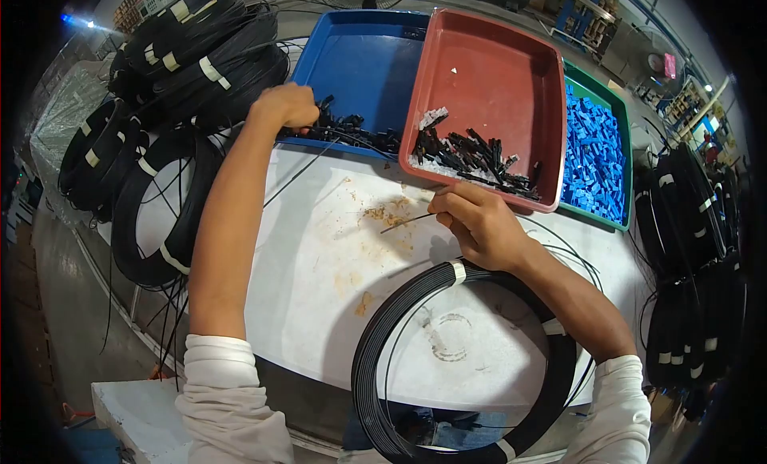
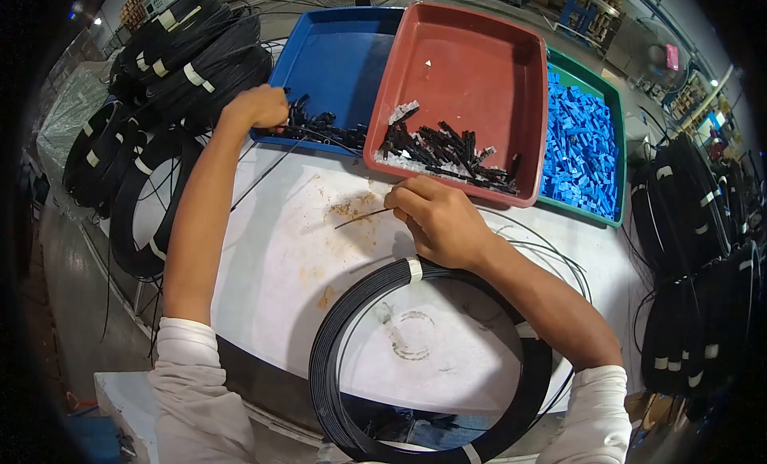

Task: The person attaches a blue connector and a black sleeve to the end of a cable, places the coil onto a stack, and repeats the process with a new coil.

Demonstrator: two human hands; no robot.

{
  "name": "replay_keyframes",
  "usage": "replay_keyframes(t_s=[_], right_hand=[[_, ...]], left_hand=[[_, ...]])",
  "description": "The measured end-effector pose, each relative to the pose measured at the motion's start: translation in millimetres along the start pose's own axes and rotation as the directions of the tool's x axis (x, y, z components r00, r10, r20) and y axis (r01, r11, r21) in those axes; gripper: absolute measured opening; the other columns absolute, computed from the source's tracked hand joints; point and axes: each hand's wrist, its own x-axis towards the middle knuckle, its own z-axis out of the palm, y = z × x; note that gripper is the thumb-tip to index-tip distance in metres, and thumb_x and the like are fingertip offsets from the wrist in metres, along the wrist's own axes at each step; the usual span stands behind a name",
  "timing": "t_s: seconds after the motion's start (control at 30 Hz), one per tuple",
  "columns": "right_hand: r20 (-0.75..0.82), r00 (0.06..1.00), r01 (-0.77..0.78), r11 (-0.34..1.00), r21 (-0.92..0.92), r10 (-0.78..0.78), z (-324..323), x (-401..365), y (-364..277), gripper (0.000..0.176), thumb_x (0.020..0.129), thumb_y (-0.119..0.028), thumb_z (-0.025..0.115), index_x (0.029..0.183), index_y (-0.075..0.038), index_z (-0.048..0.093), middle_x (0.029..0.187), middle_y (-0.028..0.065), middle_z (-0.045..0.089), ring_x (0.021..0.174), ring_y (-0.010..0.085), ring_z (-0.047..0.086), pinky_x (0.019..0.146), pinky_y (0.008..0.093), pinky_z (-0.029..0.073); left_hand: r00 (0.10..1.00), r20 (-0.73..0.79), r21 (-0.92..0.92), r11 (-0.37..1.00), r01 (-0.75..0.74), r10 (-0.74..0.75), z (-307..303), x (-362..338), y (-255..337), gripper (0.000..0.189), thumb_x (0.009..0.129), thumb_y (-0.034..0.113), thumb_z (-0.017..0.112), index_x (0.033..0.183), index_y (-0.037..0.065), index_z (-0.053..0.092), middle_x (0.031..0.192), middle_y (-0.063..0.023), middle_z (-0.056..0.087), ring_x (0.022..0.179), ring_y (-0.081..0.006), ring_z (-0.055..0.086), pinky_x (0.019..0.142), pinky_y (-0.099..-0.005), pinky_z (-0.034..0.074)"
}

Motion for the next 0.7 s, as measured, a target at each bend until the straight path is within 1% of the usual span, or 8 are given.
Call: replay_keyframes(t_s=[0.03, 0.1, 0.17, 0.23, 0.33, 0.47, 0.63, 0.7], right_hand=[[-0.002, 1.000, 0.002, 1.000, -0.002, -0.002, -0.1, 0.3, 0.0, 0.032, 0.070, 0.011, 0.062, 0.099, -0.002, 0.062, 0.092, 0.0121, 0.061, 0.088, 0.0329, 0.062, 0.074, 0.0415, 0.052], [-0.004, 1.000, 0.018, 1.000, -0.012, -0.018, -0.4, 0.4, -0.9, 0.032, 0.070, 0.010, 0.063, 0.099, -0.001, 0.063, 0.093, 0.0119, 0.062, 0.089, 0.0323, 0.063, 0.075, 0.0410, 0.052], [-0.003, 1.000, 0.030, 0.999, -0.016, -0.030, -0.5, 0.7, 0.1, 0.032, 0.070, 0.009, 0.063, 0.100, -0.001, 0.063, 0.093, 0.0119, 0.062, 0.090, 0.0324, 0.063, 0.075, 0.0409, 0.053], [0.001, 0.999, 0.042, 0.999, -0.021, -0.042, 0.6, 0.1, 0.9, 0.032, 0.070, 0.009, 0.063, 0.100, -0.001, 0.063, 0.093, 0.0120, 0.063, 0.091, 0.0324, 0.063, 0.076, 0.0408, 0.053], [-0.011, 0.999, 0.043, 0.999, -0.028, -0.043, -0.2, -0.2, 0.5, 0.033, 0.070, 0.009, 0.063, 0.101, -0.001, 0.064, 0.094, 0.0126, 0.063, 0.089, 0.0330, 0.064, 0.075, 0.0412, 0.053], [0.000, 0.999, 0.048, 0.999, -0.018, -0.048, -0.2, -1.3, 0.1, 0.033, 0.070, 0.008, 0.064, 0.101, -0.001, 0.064, 0.094, 0.0125, 0.063, 0.089, 0.0330, 0.064, 0.074, 0.0410, 0.053], [-0.017, 0.999, 0.041, 0.998, -0.051, -0.042, -0.6, -1.2, -2.5, 0.036, 0.069, 0.009, 0.064, 0.104, -0.001, 0.063, 0.100, 0.0130, 0.063, 0.096, 0.0327, 0.064, 0.079, 0.0404, 0.054], [-0.043, 0.997, 0.061, 0.995, -0.076, -0.064, 0.7, -0.7, -2.5, 0.040, 0.069, 0.009, 0.064, 0.107, -0.002, 0.062, 0.104, 0.0134, 0.063, 0.098, 0.0328, 0.064, 0.080, 0.0402, 0.055]], left_hand=[[0.985, 0.140, 0.144, 0.986, 0.082, -0.103, -1.6, 0.0, 7.3, 0.020, 0.075, 0.016, 0.059, 0.079, 0.011, 0.077, 0.095, -0.0122, 0.075, 0.092, -0.0310, 0.071, 0.086, -0.0435, 0.053], [0.982, 0.169, 0.130, 0.989, 0.064, -0.086, -1.8, 3.3, 11.2, 0.023, 0.075, 0.014, 0.058, 0.083, 0.013, 0.079, 0.096, -0.0116, 0.076, 0.094, -0.0313, 0.071, 0.086, -0.0432, 0.053], [0.970, 0.130, -0.161, 0.969, -0.185, 0.207, 5.3, 14.3, 6.1, 0.029, 0.077, 0.011, 0.055, 0.090, 0.011, 0.080, 0.092, -0.0149, 0.075, 0.094, -0.0310, 0.071, 0.089, -0.0434, 0.053], [0.965, 0.088, -0.301, 0.930, -0.212, 0.248, 6.9, 18.2, 13.8, 0.034, 0.081, 0.005, 0.051, 0.101, 0.008, 0.078, 0.096, -0.0154, 0.075, 0.095, -0.0277, 0.071, 0.091, -0.0391, 0.052], [0.955, -0.082, -0.493, 0.822, -0.287, 0.284, 17.0, 31.5, 23.6, 0.050, 0.080, -0.010, 0.054, 0.126, 0.004, 0.066, 0.108, -0.0083, 0.072, 0.088, -0.0164, 0.065, 0.082, -0.0287, 0.053], [0.899, -0.344, -0.696, 0.569, -0.438, 0.271, 13.5, 39.1, 20.6, 0.042, 0.085, -0.009, 0.055, 0.125, 0.003, 0.065, 0.111, -0.0079, 0.072, 0.082, -0.0131, 0.065, 0.078, -0.0273, 0.054], [0.916, -0.393, -0.592, 0.742, -0.316, 0.076, -7.7, 22.5, -15.3, 0.032, 0.086, -0.005, 0.058, 0.115, 0.002, 0.069, 0.109, -0.0111, 0.073, 0.085, -0.0175, 0.069, 0.077, -0.0303, 0.055], [0.891, -0.408, -0.189, 0.936, -0.298, 0.201, -8.5, 14.7, -34.1, 0.027, 0.083, -0.005, 0.062, 0.109, 0.001, 0.071, 0.102, -0.0152, 0.074, 0.085, -0.0241, 0.072, 0.077, -0.0336, 0.055]])
